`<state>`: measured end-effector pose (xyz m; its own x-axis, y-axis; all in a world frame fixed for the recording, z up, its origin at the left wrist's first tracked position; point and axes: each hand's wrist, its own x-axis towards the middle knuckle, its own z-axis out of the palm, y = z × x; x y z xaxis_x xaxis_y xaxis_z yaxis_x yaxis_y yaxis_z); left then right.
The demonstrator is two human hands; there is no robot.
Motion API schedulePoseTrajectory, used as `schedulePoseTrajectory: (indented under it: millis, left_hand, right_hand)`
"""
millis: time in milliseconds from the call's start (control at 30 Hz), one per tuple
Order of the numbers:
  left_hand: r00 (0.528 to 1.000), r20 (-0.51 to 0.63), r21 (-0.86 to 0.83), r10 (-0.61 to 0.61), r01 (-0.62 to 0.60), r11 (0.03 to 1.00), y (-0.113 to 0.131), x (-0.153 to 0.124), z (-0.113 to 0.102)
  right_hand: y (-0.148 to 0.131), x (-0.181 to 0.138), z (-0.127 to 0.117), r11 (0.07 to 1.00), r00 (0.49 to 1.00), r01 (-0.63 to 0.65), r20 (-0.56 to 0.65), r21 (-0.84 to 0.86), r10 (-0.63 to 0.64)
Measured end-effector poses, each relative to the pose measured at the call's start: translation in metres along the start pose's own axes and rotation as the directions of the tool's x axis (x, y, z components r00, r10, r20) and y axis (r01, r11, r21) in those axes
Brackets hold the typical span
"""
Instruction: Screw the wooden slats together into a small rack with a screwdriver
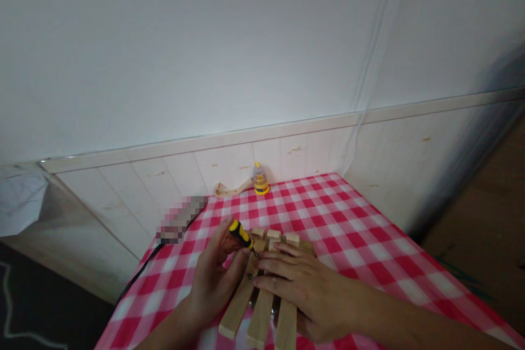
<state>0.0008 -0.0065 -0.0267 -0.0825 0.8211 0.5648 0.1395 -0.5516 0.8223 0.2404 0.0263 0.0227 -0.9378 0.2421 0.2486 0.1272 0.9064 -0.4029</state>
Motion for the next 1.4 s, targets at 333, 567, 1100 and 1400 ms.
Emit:
schedulePoseTrajectory:
  millis: [333,567,1100,1400]
  left_hand:
    - [0.994,-0.029,0.09,0.109,-0.106,0.99,-0.003,0.002,0.0]
    - [0.998,-0.034,0.104,0.055,-0.051,0.993,0.001,0.002,0.0]
    - [0.99,-0.125,0.057,0.062,-0.055,0.997,0.035,0.008,-0.006]
    - [0.995,-0.025,0.066,0.1,-0.099,0.993,0.025,-0.004,-0.009]
  right_hand:
    - [-0.001,0.001,0.0,1.0,1.0,-0.009,-0.007,-0.01,0.009]
    - [0.0,0.001,0.002,1.0,1.0,-0.006,-0.011,0.003,0.006]
    - [0.0,-0.001,0.0,1.0,1.0,-0.009,-0.011,0.007,0.009]
    - [0.004,-0.002,0.002,1.0,1.0,-0.01,0.011,-0.005,0.01]
